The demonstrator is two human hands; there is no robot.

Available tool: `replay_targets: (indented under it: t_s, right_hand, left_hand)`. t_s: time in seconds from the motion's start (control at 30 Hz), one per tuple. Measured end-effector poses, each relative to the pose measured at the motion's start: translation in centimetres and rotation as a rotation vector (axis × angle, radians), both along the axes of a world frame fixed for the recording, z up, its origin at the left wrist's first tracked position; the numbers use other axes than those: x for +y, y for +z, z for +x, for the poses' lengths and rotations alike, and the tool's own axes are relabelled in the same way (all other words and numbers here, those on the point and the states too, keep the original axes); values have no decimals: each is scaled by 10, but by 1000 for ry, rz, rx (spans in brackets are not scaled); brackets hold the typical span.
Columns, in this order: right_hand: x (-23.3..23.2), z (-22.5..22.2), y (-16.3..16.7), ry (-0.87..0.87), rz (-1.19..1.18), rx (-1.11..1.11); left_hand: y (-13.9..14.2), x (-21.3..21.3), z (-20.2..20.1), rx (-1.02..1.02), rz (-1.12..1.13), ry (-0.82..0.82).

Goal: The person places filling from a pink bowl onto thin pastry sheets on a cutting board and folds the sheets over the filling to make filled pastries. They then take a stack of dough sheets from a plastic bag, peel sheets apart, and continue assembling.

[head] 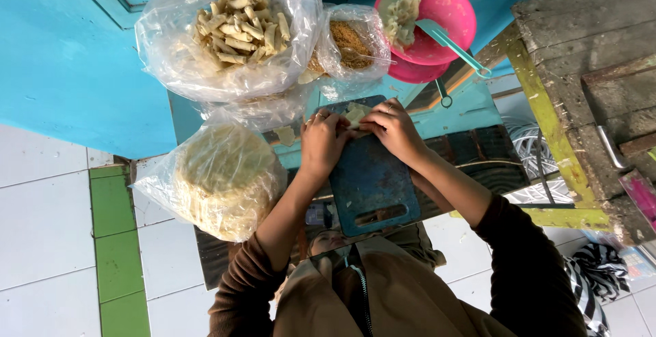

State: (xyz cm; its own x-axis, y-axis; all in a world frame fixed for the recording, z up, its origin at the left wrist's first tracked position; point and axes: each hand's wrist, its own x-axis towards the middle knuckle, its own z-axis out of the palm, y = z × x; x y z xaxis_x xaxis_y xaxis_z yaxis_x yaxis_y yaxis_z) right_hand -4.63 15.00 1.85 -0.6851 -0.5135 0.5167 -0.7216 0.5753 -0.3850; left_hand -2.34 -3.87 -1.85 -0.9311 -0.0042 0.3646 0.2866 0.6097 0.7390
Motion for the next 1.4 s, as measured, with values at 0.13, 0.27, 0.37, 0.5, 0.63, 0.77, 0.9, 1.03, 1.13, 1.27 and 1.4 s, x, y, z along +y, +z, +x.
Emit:
replay_targets:
  t_s: [0.13,0.27,0.37,0.5,0.63,0.77,0.9,1.03,1.13,1.27,1.4]
  right_hand:
    - [2,-8,-1,-18,11,-34]
    - [3,-20,4,-55,-3,-249]
    - [1,-26,5,-148,-49,-435]
    - [-1,-21,-1,-72,-119,-451]
    - [-4,-9,-5,-4,-8,-64]
    - [-11,-5,-5,-13,-3,32]
    - [-15,-3,-3,-46,33,57]
    - [-9,0,2,-56,109,-4]
    - [-6,-4,6,-140,44,-402]
    - [-5,-2,11,-174,-93,-548]
    - [-6,21,4,-97,204,2]
  left_hand:
    - [-5,3,-2,59,-113,81]
    - [-7,5,-3,-35,-39,126]
    - [-7,8,-3,-63,17,154]
    - [-8,8,-5,-49,72,140]
    - [-9,2,-2,56,-52,91]
    - [-6,0,-1,128,-158,101]
    - [-4,1,-2,122,-175,144]
    - [-3,5,2,97,-179,101]
    - [-1,4,6,37,-122,83]
    - [4,4,6,-35,-7,90]
    - [4,4,7,-3,1,124]
